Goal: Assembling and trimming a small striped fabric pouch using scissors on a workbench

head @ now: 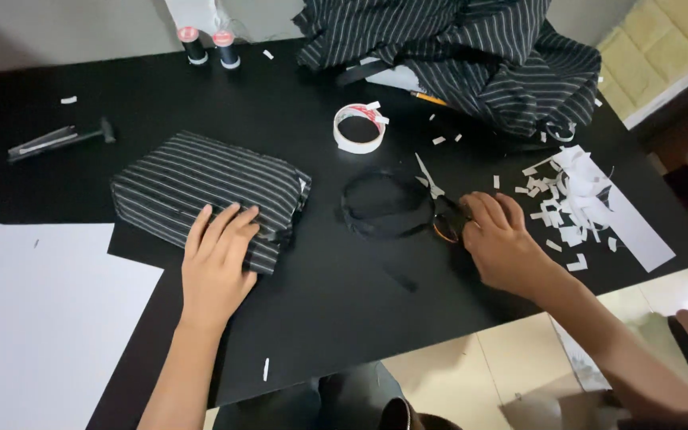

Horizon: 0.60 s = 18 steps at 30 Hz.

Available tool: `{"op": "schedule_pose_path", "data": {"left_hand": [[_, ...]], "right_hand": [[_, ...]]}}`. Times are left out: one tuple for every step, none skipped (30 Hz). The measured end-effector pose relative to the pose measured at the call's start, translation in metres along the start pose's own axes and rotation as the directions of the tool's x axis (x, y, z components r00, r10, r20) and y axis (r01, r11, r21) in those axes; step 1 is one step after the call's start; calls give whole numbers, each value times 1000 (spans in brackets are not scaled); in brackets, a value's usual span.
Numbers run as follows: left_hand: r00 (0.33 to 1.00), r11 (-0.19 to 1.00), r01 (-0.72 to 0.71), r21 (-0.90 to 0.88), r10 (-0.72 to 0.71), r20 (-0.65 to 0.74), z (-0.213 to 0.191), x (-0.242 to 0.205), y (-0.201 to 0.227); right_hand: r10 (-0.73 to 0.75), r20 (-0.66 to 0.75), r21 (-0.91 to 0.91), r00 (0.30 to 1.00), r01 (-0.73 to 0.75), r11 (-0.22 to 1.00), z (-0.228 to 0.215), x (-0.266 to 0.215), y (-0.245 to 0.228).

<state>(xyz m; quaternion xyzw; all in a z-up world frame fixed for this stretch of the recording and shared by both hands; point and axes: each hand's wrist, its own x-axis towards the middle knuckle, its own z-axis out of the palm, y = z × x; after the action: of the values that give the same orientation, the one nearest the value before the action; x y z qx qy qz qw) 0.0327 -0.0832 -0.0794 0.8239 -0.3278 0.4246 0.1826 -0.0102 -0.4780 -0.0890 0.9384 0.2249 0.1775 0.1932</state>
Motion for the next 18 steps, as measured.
{"op": "schedule_pose_path", "data": {"left_hand": [[999, 1000, 10, -6, -10, 31, 1, 2, 3], [999, 1000, 10, -9, -10, 33, 0, -1, 3], [990, 998, 53, -30, -48, 131, 0, -3, 3], [970, 994, 97, -47, -84, 229, 1, -6, 4], [970, 994, 95, -51, -81, 230, 0, -4, 9], [964, 990, 104, -92, -78, 255, -2, -1, 14], [957, 986, 110, -129, -70, 283, -6, 1, 17], [956, 986, 105, -130, -64, 287, -10, -2, 24], [961, 983, 100, -152, -56, 271, -12, -2, 29], [966, 980, 94, -174, -47, 256, -14, -2, 34], [967, 981, 85, -173, -39, 253, -18, -6, 40], [975, 978, 92, -186, -51, 216, -22, -9, 46], [983, 975, 99, -199, -65, 173, -23, -11, 51], [985, 976, 91, -197, -58, 164, -23, -15, 51], [987, 972, 118, -205, -92, 129, -24, -21, 55], [988, 966, 144, -214, -127, 93, -24, -28, 59], [985, 964, 154, -215, -134, 108, -27, -29, 63], [985, 959, 161, -232, -142, 95, -29, -31, 68]], "right_hand": [[9, 54, 3, 998, -9, 1000, -7, -5, -1], [10, 58, 4, 998, -11, 1000, -9, -11, -3], [-18, 10, -81, 1000, 18, 997, -11, -17, -3], [-50, -34, -167, 998, 44, 985, -14, -24, -4], [-47, -30, -167, 998, 41, 985, -16, -23, -5], [-32, -4, -204, 999, 31, 978, -19, -24, -6], [-14, 18, -238, 1000, 18, 971, -22, -23, -9], [-8, 19, -234, 1000, 12, 972, -18, -27, -9], [38, 107, -155, 993, -21, 988, -15, -27, -6], [76, 197, -77, 977, -62, 995, -11, -27, -4], [83, 191, -79, 978, -69, 994, -10, -30, -1], [130, 219, 8, 967, -135, 991, -9, -33, 1], [171, 247, 90, 954, -198, 976, -7, -33, 6], [176, 238, 86, 955, -201, 976, -14, -32, 10], [200, 181, 220, 963, -238, 946, -21, -33, 13], [231, 128, 353, 964, -262, 898, -27, -35, 16], [226, 141, 360, 964, -263, 895, -31, -35, 19], [250, 191, 352, 949, -305, 885, -36, -35, 21]]}}
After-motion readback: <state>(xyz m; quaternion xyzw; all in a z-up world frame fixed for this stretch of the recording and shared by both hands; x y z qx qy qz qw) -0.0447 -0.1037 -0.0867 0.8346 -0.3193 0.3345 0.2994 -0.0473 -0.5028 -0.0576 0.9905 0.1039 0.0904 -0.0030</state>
